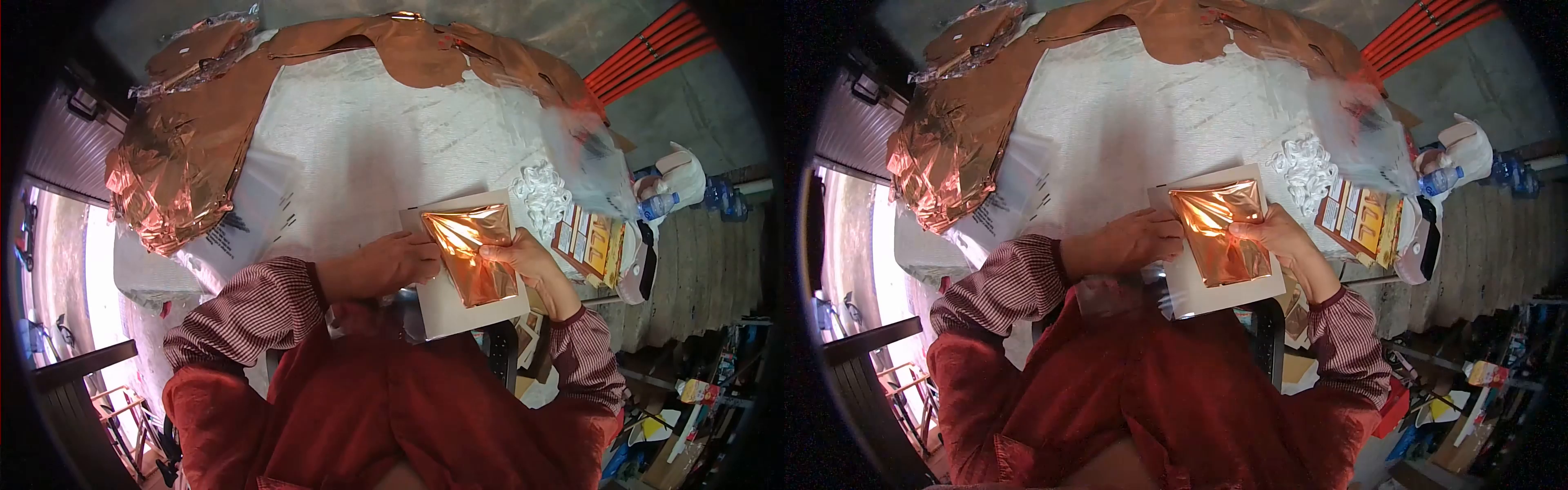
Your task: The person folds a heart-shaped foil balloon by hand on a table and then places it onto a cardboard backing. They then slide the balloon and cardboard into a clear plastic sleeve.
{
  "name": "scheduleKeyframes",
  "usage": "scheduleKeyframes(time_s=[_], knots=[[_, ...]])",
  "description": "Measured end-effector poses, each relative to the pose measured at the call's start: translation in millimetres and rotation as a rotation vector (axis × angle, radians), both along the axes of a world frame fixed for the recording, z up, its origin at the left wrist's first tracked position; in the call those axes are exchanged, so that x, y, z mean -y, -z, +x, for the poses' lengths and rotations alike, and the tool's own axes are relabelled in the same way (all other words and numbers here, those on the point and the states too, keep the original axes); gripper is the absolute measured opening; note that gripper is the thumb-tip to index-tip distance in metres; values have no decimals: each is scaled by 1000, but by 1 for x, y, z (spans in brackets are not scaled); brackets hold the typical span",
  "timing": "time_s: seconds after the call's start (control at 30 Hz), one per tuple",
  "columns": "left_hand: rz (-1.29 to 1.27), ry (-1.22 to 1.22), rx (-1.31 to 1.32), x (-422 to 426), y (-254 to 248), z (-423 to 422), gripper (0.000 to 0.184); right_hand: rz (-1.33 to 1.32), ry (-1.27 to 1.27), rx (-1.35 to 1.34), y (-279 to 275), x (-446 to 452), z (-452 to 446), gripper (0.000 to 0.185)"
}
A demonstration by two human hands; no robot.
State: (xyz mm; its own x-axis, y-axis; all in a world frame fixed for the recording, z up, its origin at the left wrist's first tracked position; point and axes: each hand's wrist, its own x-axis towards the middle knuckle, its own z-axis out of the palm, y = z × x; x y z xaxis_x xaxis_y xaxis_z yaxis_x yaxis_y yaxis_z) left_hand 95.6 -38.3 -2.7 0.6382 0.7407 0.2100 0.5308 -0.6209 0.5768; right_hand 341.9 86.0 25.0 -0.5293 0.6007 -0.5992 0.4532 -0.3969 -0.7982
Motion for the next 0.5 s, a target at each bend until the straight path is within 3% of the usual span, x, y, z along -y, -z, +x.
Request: scheduleKeyframes(time_s=[0.1,0.5], knots=[[193,-38,134,1,3,3,18,16,-8,-1,-3,3,-2,25],[180,16,116,3,0,0,19,57,-30,56,-4,3,-2,23]])
